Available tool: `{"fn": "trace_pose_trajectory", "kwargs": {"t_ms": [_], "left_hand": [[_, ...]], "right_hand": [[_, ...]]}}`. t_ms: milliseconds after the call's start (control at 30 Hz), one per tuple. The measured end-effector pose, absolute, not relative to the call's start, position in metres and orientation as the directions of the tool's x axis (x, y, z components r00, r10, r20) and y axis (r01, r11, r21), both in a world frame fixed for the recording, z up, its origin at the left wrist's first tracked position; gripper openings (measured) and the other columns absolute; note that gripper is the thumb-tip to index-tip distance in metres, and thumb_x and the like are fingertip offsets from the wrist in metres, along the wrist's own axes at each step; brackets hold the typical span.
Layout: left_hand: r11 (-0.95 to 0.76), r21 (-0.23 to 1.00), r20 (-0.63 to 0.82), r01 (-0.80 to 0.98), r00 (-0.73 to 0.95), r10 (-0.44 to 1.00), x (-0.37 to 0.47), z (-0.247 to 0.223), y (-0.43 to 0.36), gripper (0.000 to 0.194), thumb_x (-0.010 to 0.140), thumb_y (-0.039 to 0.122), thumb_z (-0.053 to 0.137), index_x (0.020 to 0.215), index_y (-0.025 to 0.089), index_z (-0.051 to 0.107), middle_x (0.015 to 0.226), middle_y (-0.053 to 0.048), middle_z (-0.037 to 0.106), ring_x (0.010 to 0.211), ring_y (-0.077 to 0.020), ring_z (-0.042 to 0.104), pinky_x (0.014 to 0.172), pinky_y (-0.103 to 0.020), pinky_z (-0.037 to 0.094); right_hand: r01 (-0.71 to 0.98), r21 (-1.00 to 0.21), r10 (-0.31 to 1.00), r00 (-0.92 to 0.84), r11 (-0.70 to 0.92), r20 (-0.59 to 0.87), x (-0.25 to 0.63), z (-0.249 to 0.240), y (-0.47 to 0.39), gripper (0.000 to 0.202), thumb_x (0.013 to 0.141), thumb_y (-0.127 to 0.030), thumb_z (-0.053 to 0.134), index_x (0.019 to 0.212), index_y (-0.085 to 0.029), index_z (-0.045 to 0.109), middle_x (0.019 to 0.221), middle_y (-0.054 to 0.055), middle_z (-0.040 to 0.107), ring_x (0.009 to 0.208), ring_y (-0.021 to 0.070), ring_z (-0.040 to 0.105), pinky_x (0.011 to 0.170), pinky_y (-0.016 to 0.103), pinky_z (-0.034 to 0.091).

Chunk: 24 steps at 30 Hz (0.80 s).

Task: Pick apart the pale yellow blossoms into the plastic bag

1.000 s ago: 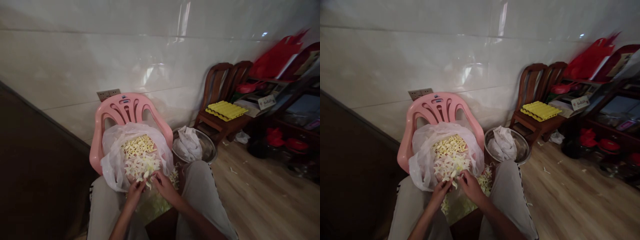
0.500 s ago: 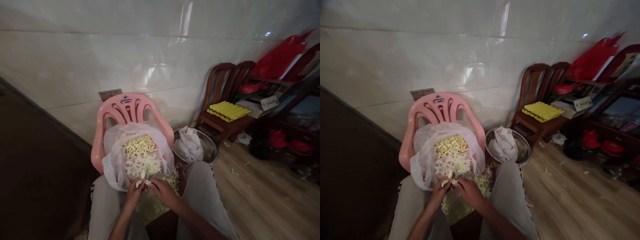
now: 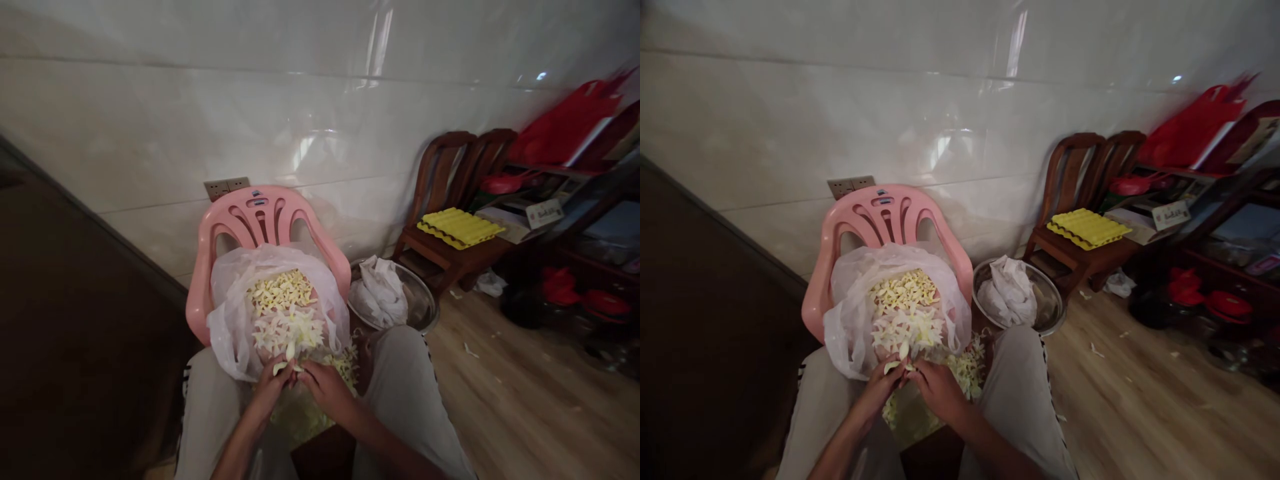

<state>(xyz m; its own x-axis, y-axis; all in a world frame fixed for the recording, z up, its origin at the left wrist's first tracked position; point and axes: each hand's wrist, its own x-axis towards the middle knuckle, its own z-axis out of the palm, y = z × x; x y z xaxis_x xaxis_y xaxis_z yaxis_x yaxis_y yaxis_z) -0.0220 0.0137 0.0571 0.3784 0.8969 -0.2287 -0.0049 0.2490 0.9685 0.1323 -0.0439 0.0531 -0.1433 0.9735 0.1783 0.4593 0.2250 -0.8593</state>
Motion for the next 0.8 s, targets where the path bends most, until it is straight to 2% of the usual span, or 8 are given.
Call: {"fn": "trace_pose_trajectory", "kwargs": {"t_ms": [133, 200, 267, 367, 500, 633, 733, 800], "left_hand": [[0.243, 0.970, -0.222, -0.003, 0.402, 0.888, -0.018, 0.059, 0.008, 0.049, 0.064, 0.065, 0.073, 0.065, 0.019, 0.057, 0.052, 0.005, 0.052, 0.050, -0.0104, 0.043, 0.052, -0.023, 0.032], [0.234, 0.972, -0.220, 0.015, 0.399, 0.890, -0.016, 0.058, 0.007, 0.049, 0.064, 0.066, 0.073, 0.068, 0.019, 0.059, 0.055, 0.005, 0.054, 0.051, -0.0112, 0.044, 0.053, -0.023, 0.034], [0.192, 0.980, -0.194, 0.045, 0.387, 0.901, -0.015, 0.057, 0.006, 0.047, 0.066, 0.065, 0.071, 0.071, 0.020, 0.061, 0.057, 0.004, 0.055, 0.054, -0.0129, 0.047, 0.056, -0.024, 0.037], [0.071, 0.993, -0.102, 0.098, 0.359, 0.928, -0.016, 0.053, 0.004, 0.041, 0.073, 0.061, 0.066, 0.072, 0.021, 0.063, 0.065, 0.001, 0.060, 0.066, -0.0177, 0.054, 0.066, -0.026, 0.043], [-0.042, 0.990, -0.011, 0.136, 0.362, 0.932, -0.015, 0.050, -0.001, 0.033, 0.079, 0.055, 0.063, 0.078, 0.021, 0.066, 0.082, -0.003, 0.066, 0.089, -0.0236, 0.059, 0.086, -0.029, 0.044], [-0.053, 0.986, -0.010, 0.159, 0.375, 0.927, -0.013, 0.052, -0.006, 0.033, 0.076, 0.055, 0.066, 0.074, 0.022, 0.064, 0.081, -0.003, 0.067, 0.091, -0.0251, 0.059, 0.089, -0.030, 0.043], [-0.052, 0.987, -0.009, 0.155, 0.366, 0.931, -0.012, 0.056, -0.005, 0.033, 0.074, 0.055, 0.067, 0.074, 0.022, 0.064, 0.079, -0.003, 0.066, 0.089, -0.0248, 0.060, 0.088, -0.029, 0.044], [-0.055, 0.988, 0.001, 0.141, 0.361, 0.932, -0.011, 0.057, -0.002, 0.033, 0.075, 0.054, 0.067, 0.072, 0.022, 0.063, 0.074, -0.001, 0.063, 0.081, -0.0222, 0.059, 0.081, -0.028, 0.045]], "right_hand": [[0.313, -0.941, 0.990, 0.009, 0.128, 0.138, 0.126, 0.041, -0.039, 0.045, 0.098, -0.050, 0.038, 0.074, -0.021, 0.062, 0.069, 0.002, 0.065, 0.065, 0.0171, 0.060, 0.068, 0.029, 0.046], [0.115, -0.993, 0.998, 0.068, -0.023, -0.016, 0.121, 0.033, -0.036, 0.053, 0.093, -0.064, 0.037, 0.068, -0.021, 0.058, 0.053, -0.002, 0.052, 0.048, 0.0141, 0.049, 0.053, 0.028, 0.044], [-0.108, -0.973, 0.976, 0.051, -0.206, -0.213, 0.117, 0.028, -0.033, 0.057, 0.087, -0.073, 0.039, 0.066, -0.022, 0.053, 0.043, -0.007, 0.038, 0.034, 0.0106, 0.035, 0.038, 0.025, 0.034], [-0.282, -0.896, 0.936, -0.023, -0.344, -0.352, 0.114, 0.027, -0.032, 0.053, 0.084, -0.071, 0.045, 0.064, -0.022, 0.049, 0.038, -0.011, 0.028, 0.028, 0.0083, 0.028, 0.031, 0.021, 0.024], [-0.319, -0.880, 0.931, -0.025, -0.353, -0.364, 0.116, 0.037, -0.035, 0.041, 0.086, -0.053, 0.050, 0.059, -0.022, 0.044, 0.037, -0.012, 0.023, 0.029, 0.0062, 0.023, 0.032, 0.019, 0.023], [-0.306, -0.894, 0.942, -0.033, -0.326, -0.333, 0.118, 0.044, -0.037, 0.037, 0.085, -0.038, 0.046, 0.053, -0.022, 0.040, 0.038, -0.010, 0.023, 0.032, 0.0060, 0.022, 0.034, 0.019, 0.023], [-0.278, -0.895, 0.935, -0.043, -0.349, -0.351, 0.121, 0.042, -0.035, 0.037, 0.086, -0.037, 0.044, 0.052, -0.022, 0.040, 0.036, -0.009, 0.026, 0.030, 0.0075, 0.027, 0.034, 0.020, 0.023], [-0.234, -0.902, 0.929, -0.021, -0.363, -0.369, 0.123, 0.039, -0.031, 0.041, 0.087, -0.045, 0.043, 0.053, -0.022, 0.043, 0.035, -0.008, 0.030, 0.029, 0.0093, 0.034, 0.032, 0.021, 0.023]]}}
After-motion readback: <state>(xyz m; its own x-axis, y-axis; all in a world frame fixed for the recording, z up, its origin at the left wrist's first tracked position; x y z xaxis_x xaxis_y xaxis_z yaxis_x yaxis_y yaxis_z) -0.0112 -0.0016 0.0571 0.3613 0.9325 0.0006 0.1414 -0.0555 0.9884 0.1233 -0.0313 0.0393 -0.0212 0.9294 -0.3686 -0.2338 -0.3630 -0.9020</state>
